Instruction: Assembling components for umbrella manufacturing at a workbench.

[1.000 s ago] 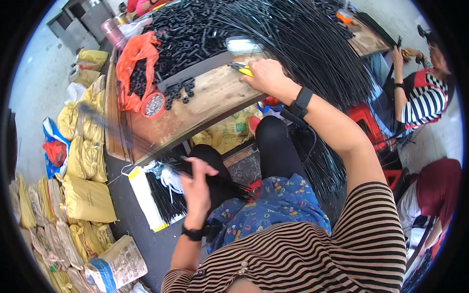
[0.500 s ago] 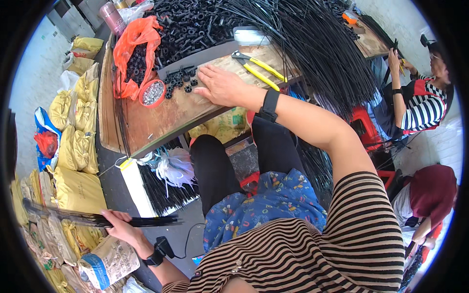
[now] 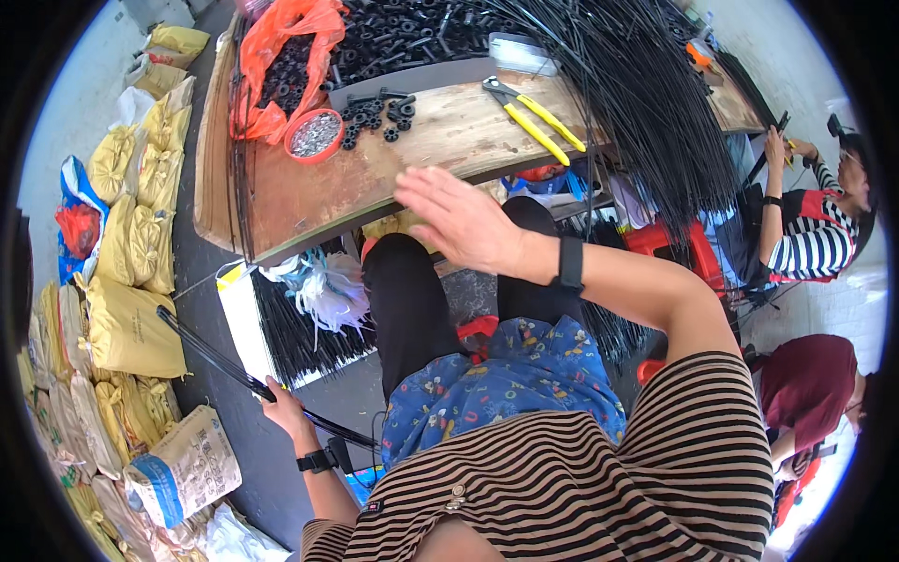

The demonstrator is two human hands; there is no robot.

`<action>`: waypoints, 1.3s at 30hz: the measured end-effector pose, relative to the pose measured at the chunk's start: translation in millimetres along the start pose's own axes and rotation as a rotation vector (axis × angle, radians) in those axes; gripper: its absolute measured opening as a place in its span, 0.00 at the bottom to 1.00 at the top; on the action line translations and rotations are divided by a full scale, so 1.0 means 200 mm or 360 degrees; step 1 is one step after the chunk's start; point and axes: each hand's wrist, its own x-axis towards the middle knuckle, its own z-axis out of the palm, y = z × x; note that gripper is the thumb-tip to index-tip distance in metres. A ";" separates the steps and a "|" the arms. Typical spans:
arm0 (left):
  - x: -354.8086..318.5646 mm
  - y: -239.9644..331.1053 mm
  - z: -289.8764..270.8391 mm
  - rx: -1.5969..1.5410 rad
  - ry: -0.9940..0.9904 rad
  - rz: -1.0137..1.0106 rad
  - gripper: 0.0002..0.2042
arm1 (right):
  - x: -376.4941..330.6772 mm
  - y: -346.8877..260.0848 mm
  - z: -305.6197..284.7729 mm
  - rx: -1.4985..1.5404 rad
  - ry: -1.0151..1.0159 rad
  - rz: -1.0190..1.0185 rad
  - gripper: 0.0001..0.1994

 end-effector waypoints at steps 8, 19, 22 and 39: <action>0.01 -0.18 -0.14 0.0031 0.0068 -0.0091 0.15 | 0.25 -0.02 0.14 0.0127 0.0137 0.0000 0.24; -0.02 -0.27 -0.21 0.0076 0.0117 -0.0211 0.15 | 0.38 -0.03 0.18 0.0107 0.0140 -0.0115 0.21; -0.03 -0.26 -0.18 0.0086 0.0075 -0.0192 0.15 | 0.40 -0.04 0.16 0.0046 0.0078 -0.0098 0.21; -0.03 -0.34 -0.14 0.0107 0.0058 -0.0172 0.16 | 0.40 -0.26 0.26 0.0123 0.0193 -0.0252 0.30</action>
